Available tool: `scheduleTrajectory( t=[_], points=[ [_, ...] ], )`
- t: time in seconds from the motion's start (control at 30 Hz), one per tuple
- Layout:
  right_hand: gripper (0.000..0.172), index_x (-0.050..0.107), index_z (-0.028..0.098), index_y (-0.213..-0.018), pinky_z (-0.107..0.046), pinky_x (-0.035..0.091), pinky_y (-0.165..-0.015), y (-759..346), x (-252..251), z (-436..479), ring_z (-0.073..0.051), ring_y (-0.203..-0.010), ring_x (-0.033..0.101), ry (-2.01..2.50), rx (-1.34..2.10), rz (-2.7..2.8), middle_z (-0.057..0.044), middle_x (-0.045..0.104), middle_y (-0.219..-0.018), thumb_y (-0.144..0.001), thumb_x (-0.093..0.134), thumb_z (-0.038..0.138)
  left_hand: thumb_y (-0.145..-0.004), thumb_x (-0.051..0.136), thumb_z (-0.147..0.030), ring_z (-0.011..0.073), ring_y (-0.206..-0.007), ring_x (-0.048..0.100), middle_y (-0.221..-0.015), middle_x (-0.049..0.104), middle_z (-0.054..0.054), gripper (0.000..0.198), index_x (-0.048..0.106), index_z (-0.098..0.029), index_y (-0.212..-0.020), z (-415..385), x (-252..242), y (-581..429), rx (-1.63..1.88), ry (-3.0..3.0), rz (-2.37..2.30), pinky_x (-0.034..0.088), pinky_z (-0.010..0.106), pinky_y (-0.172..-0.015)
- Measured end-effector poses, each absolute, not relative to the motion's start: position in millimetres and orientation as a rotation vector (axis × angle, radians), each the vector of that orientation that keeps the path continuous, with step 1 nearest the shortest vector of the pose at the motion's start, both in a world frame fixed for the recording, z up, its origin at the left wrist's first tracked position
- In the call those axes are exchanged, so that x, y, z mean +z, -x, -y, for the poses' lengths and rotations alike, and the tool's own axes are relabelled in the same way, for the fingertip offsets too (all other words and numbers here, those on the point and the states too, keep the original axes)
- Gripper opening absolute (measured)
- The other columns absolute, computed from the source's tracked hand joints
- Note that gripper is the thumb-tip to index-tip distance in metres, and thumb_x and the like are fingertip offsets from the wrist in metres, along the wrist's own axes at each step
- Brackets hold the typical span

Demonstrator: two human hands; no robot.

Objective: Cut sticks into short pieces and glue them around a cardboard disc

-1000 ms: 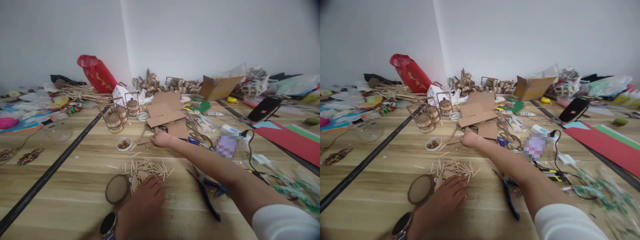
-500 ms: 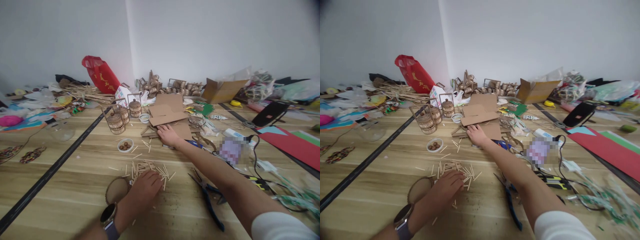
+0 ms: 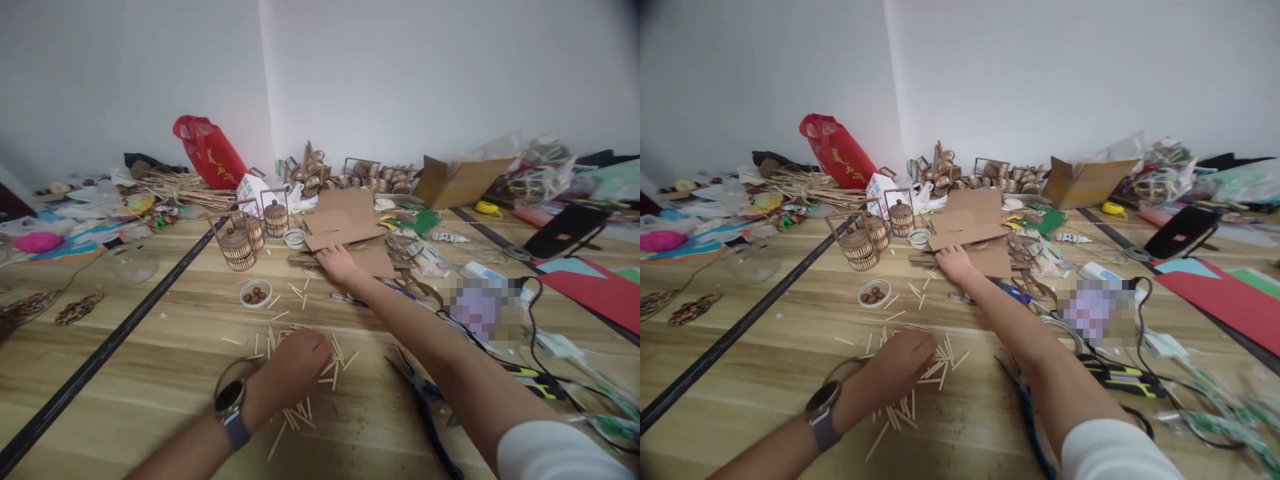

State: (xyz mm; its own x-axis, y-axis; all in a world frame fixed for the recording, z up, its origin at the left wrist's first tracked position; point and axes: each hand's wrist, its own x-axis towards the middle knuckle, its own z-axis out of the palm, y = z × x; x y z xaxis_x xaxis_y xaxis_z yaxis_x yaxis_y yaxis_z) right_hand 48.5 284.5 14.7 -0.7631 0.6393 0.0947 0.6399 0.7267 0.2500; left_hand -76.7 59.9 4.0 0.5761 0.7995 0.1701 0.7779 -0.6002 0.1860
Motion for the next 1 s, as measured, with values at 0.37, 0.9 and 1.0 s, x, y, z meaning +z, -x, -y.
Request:
scheduleTrajectory(
  t=[0.37, 0.9, 1.0],
  points=[
    [0.03, 0.059, 0.017, -0.12, -0.044, 0.053, -0.088, -47.6, 18.3, -301.5, -0.023, -0.105, 0.062, 1.258, -0.403, 2.838, -0.009, 0.06, -0.123, -0.094, 0.058, 0.032, -0.095, 0.055, -0.025, 0.0269, -0.12, 0.055, -0.131, 0.056, 0.013, 0.026, 0.059, -0.013, -0.118, -228.7, -23.1, 79.2, 0.317, -2.581, -1.689, 0.045, 0.049, -0.101],
    [0.031, 0.058, 0.017, -0.121, -0.044, 0.053, -0.088, -44.4, 14.6, -293.1, -0.023, -0.105, 0.062, 1.414, -0.232, 2.764, -0.009, 0.06, -0.123, -0.094, 0.058, 0.033, -0.101, 0.031, -0.022, 0.0234, -0.096, 0.063, -0.098, 0.067, 0.013, 0.031, 0.061, -0.012, -0.097, -154.1, -13.4, 112.2, 0.268, -2.545, -1.815, 0.048, 0.038, -0.088],
    [0.031, 0.058, 0.017, -0.121, -0.044, 0.053, -0.088, -42.5, 21.0, -292.0, -0.022, -0.105, 0.062, 1.454, -0.216, 2.755, -0.009, 0.06, -0.123, -0.094, 0.058, 0.033, -0.099, 0.045, -0.022, 0.0217, -0.111, 0.058, -0.117, 0.064, 0.012, 0.02, 0.061, -0.014, -0.107, -194.3, -11.8, 107.5, 0.28, -2.585, -1.775, 0.047, 0.038, -0.096]
  ],
)
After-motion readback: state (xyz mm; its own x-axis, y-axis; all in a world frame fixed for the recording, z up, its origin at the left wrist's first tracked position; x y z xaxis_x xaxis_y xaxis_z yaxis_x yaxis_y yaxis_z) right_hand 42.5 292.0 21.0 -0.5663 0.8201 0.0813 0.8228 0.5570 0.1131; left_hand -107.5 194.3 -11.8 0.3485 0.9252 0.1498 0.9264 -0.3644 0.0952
